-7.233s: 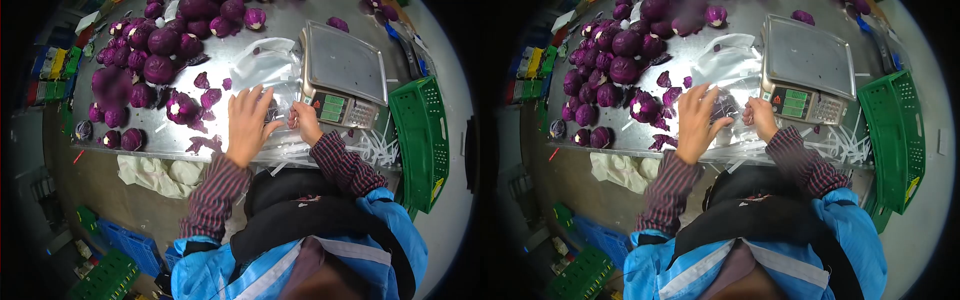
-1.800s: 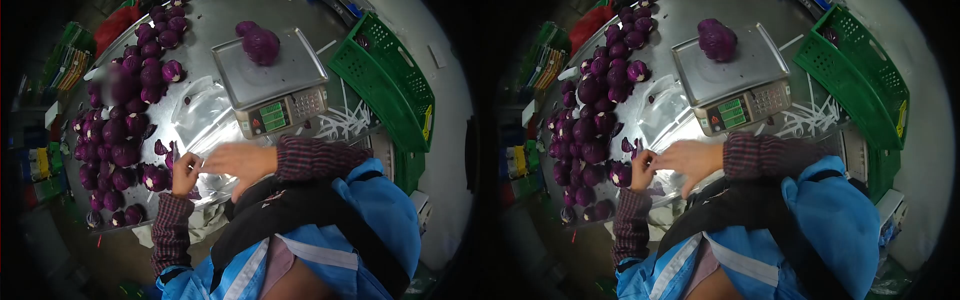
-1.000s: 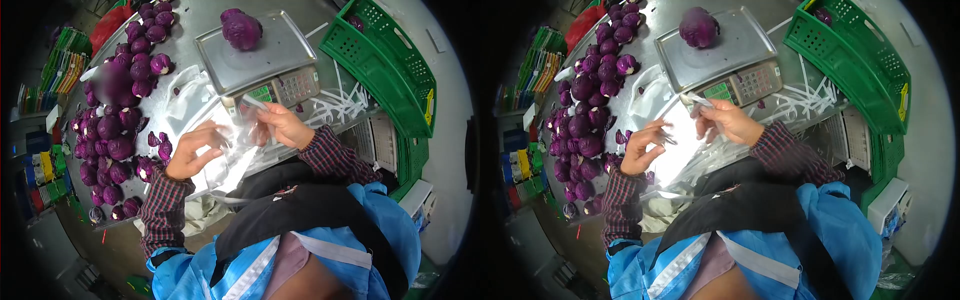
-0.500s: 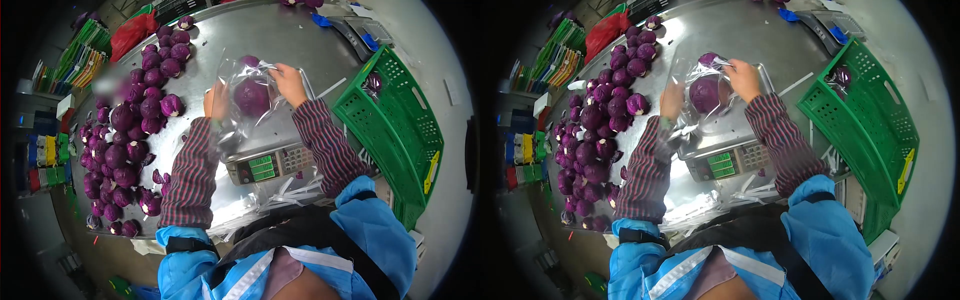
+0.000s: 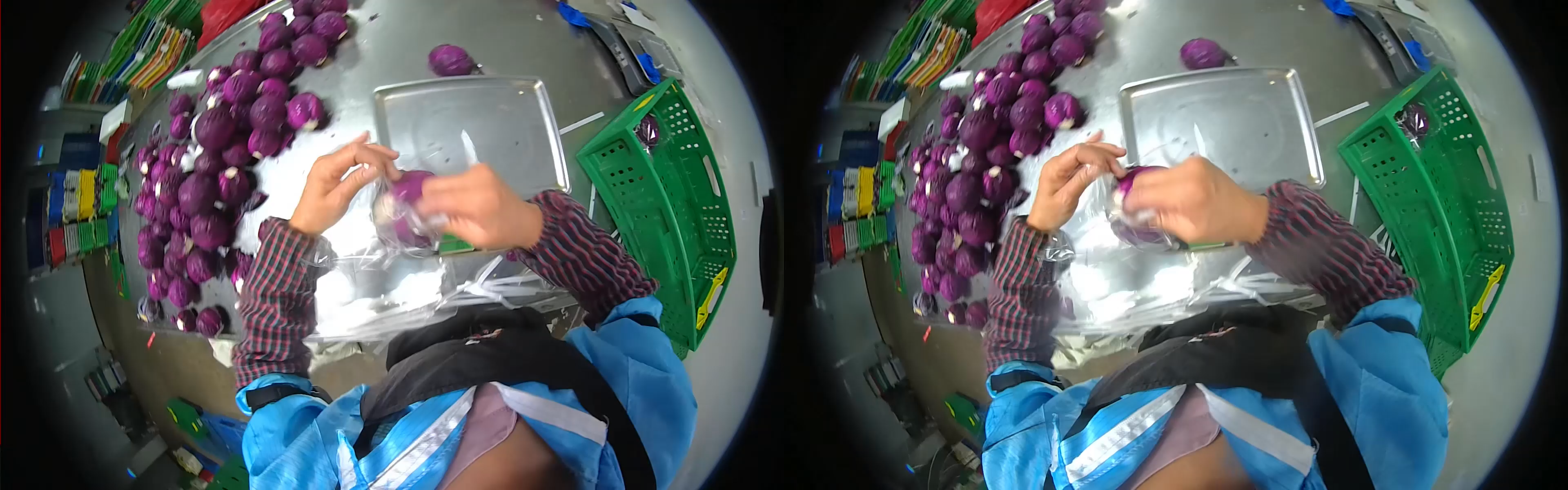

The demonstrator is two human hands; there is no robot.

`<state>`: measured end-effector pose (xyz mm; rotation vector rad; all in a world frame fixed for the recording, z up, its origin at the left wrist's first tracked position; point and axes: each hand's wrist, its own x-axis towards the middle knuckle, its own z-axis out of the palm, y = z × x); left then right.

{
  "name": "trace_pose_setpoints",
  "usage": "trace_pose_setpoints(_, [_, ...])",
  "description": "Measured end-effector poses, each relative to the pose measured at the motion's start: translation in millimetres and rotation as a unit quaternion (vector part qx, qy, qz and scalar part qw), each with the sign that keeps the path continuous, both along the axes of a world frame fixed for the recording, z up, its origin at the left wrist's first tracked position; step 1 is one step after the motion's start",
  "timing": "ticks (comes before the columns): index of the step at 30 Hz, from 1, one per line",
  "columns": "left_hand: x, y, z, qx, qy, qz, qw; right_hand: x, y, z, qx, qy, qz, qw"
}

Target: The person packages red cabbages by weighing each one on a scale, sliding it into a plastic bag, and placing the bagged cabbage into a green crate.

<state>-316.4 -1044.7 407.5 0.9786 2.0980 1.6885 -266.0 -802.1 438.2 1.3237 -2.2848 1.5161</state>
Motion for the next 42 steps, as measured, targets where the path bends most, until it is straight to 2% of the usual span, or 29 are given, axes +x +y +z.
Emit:
trace_pose_setpoints(1, [14, -19, 10, -0.049, 0.044, 0.008, 0.998, 14, -7, 11, 0.008, -0.021, 0.024, 0.999])
trace_pose_setpoints(3, [39, -60, 7, -0.038, 0.06, 0.051, 0.996, 31, -27, 0, 0.049, -0.021, 0.024, 0.998])
trace_pose_setpoints(4, [49, -75, 3, -0.079, 0.109, 0.065, 0.989, 47, -34, -1, 0.049, -0.026, 0.03, 0.998])
trace_pose_setpoints(7, [89, -100, -6, -0.102, 0.121, 0.127, 0.979, 72, -52, 1, 0.091, 0.004, 0.053, 0.994])
trace_pose_setpoints(9, [110, -118, -16, -0.244, 0.17, 0.094, 0.95, 85, -64, -16, 0.15, 0.01, 0.004, 0.989])
trace_pose_setpoints(11, [143, -122, 8, -0.244, 0.129, 0.077, 0.958, 96, -76, -14, 0.155, -0.001, 0.015, 0.988])
trace_pose_setpoints(14, [189, -114, 33, -0.23, 0.139, 0.047, 0.962, 118, -95, -7, 0.154, 0.005, 0.015, 0.988])
trace_pose_setpoints(15, [199, -106, 31, -0.215, 0.16, 0.103, 0.958, 120, -101, -3, 0.156, 0.011, 0.021, 0.987])
trace_pose_setpoints(17, [208, -97, 19, -0.167, 0.168, 0.138, 0.962, 126, -110, 9, 0.208, 0.036, 0.11, 0.971])
trace_pose_setpoints(19, [220, -96, 6, -0.132, 0.168, 0.181, 0.96, 118, -112, 22, 0.236, 0.049, 0.135, 0.961])
trace_pose_setpoints(21, [231, -93, 6, -0.104, 0.171, 0.219, 0.955, 104, -114, 39, 0.142, -0.122, 0.146, 0.971])
trace_pose_setpoints(22, [238, -90, 10, -0.102, 0.163, 0.26, 0.946, 103, -118, 46, 0.152, -0.179, 0.06, 0.97])
trace_pose_setpoints(23, [243, -88, 13, -0.101, 0.155, 0.297, 0.937, 103, -125, 46, 0.148, -0.177, 0.065, 0.971])
trace_pose_setpoints(26, [251, -84, 12, -0.124, 0.156, 0.319, 0.927, 113, -146, 38, 0.158, -0.201, 0.139, 0.957])
trace_pose_setpoints(27, [253, -83, 9, -0.131, 0.152, 0.343, 0.918, 119, -150, 33, 0.174, -0.133, 0.14, 0.966])
trace_pose_setpoints(30, [261, -77, 13, -0.132, 0.139, 0.366, 0.911, 134, -155, 35, 0.199, -0.096, 0.135, 0.966])
trace_pose_setpoints(32, [264, -76, 15, -0.127, 0.133, 0.383, 0.905, 141, -157, 37, 0.2, 0.066, 0.12, 0.97])
trace_pose_setpoints(33, [265, -77, 13, -0.143, 0.143, 0.385, 0.901, 143, -158, 36, 0.199, 0.066, 0.12, 0.97])
trace_pose_setpoints(36, [266, -82, 8, -0.176, 0.143, 0.394, 0.891, 154, -160, 27, 0.192, 0.213, 0.121, 0.95])
trace_pose_setpoints(40, [263, -81, 14, -0.193, 0.119, 0.399, 0.888, 158, -159, 26, 0.206, 0.216, 0.071, 0.952])
trace_pose_setpoints(42, [262, -81, 15, -0.187, 0.11, 0.398, 0.892, 159, -159, 21, 0.182, 0.265, 0.058, 0.945])
